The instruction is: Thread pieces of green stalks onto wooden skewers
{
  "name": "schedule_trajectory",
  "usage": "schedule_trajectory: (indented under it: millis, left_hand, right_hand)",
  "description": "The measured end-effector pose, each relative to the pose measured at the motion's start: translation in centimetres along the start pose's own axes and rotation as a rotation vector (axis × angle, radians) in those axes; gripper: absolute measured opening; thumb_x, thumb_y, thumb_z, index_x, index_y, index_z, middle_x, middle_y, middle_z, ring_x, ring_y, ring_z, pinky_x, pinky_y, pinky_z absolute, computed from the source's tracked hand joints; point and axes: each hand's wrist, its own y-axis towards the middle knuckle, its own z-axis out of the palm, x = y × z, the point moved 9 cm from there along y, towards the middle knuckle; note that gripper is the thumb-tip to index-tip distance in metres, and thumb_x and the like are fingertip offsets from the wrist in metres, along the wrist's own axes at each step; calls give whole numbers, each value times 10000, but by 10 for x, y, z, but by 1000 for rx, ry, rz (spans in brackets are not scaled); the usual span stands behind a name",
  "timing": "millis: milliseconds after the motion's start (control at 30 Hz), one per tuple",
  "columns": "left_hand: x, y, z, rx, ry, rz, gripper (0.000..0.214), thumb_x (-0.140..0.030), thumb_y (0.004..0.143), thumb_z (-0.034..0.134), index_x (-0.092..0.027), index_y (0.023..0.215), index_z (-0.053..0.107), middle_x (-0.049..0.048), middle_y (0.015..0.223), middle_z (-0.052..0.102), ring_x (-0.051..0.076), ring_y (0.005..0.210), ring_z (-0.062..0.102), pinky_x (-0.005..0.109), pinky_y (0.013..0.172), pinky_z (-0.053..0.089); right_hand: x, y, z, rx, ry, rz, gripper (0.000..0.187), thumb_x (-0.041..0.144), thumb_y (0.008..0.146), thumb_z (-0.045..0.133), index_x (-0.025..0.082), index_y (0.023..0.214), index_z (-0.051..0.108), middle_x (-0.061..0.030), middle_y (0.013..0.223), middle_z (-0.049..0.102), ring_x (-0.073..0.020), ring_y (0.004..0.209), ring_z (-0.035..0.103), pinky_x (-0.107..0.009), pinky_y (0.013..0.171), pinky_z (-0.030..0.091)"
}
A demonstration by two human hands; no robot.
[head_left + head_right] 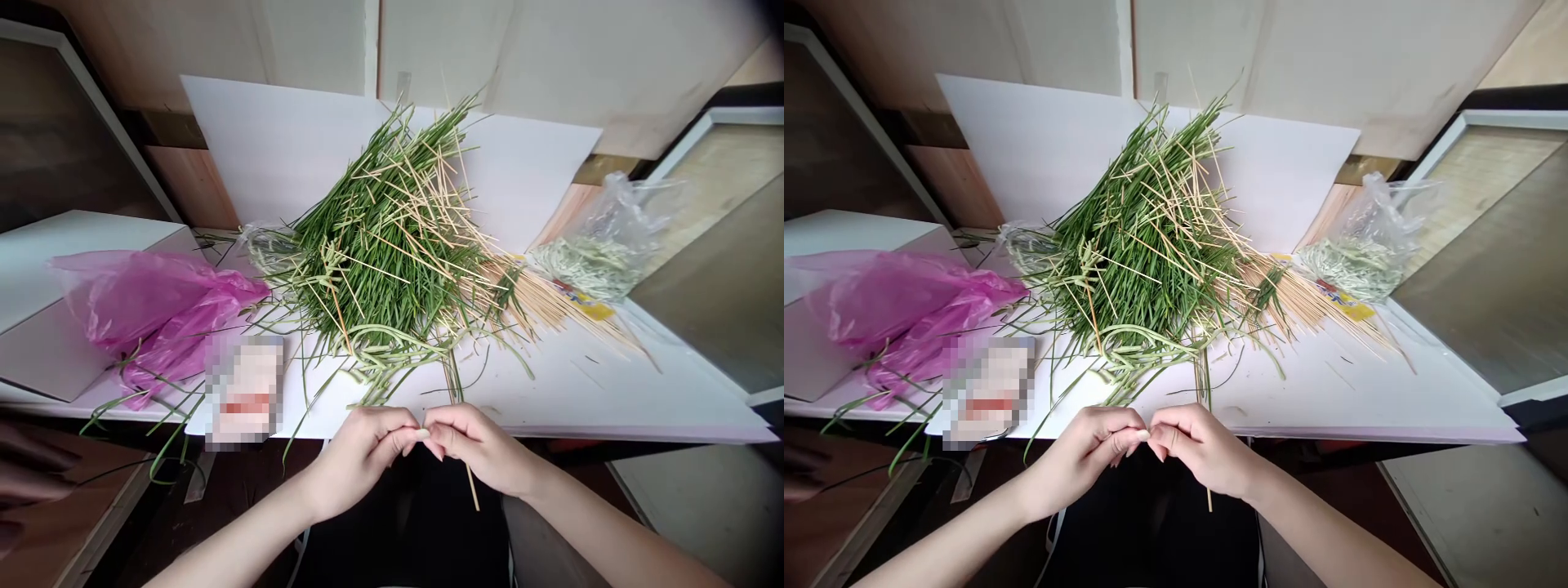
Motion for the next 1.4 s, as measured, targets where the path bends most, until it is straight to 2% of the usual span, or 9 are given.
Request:
schedule_trajectory:
  millis: [133,233,500,700,833,933,1067,1200,1400]
  left_hand:
    - [18,-9,26,1,-663,-281,467,-556,983,622,-174,716,593,-72,525,380,107,520,308,257,563,272]
    - [21,-14,40,-7,-926,-381,483,-591,873,758,-169,710,587,-92,506,347,86,495,256,256,523,206]
    - [17,-26,48,6,-1065,-502,551,-586,793,844,-180,643,505,-114,473,311,58,460,193,266,512,139]
    - [11,-35,45,93,-1114,-488,580,-563,847,810,-198,600,433,-127,443,247,51,425,154,267,500,116]
    - [9,-40,42,88,-1120,-497,582,-560,841,813,-200,599,426,-129,427,238,47,414,149,271,493,108]
    - [4,-42,44,109,-1126,-508,572,-556,839,813,-198,599,436,-128,414,239,45,405,149,273,485,105]
    - [-5,-46,54,213,-1141,-527,573,-549,865,793,-194,589,438,-120,417,261,39,388,146,272,458,71]
    - [-10,-49,61,268,-1129,-544,566,-558,866,790,-192,595,454,-117,430,275,40,392,151,275,451,56]
    - [-8,-48,60,242,-1060,-545,560,-593,859,782,-189,613,482,-114,435,303,39,396,148,286,444,62]
  right_hand:
    - [15,-11,-1,-101,-121,-71,478,524,1068,520,211,707,529,31,634,490,-144,604,426,-277,603,327]
    - [31,-20,0,-165,-293,-184,382,316,1075,509,219,706,522,27,622,534,-140,577,462,-263,583,351]
    - [70,-39,10,-285,-873,-585,443,238,1114,445,202,695,583,5,576,527,-151,539,439,-296,543,334]
    - [82,-47,-3,-317,-1066,-668,381,227,1106,498,203,749,627,-1,568,547,-166,542,433,-311,530,321]
    - [79,-52,-7,-318,-1024,-646,310,248,1099,519,208,815,635,-2,590,599,-166,537,478,-306,523,348]
    - [77,-53,-5,-305,-850,-592,204,212,1073,558,208,885,637,10,617,622,-153,539,525,-292,552,395]
    - [78,-52,0,-309,-615,-500,98,159,1023,624,218,951,656,30,665,630,-115,505,482,-256,531,397]
    - [80,-49,8,-264,-520,-452,104,182,1001,659,229,910,646,30,687,643,-108,501,454,-248,493,374]
    - [80,-47,11,-268,-528,-447,153,170,990,656,228,853,619,29,677,640,-108,508,461,-247,497,383]
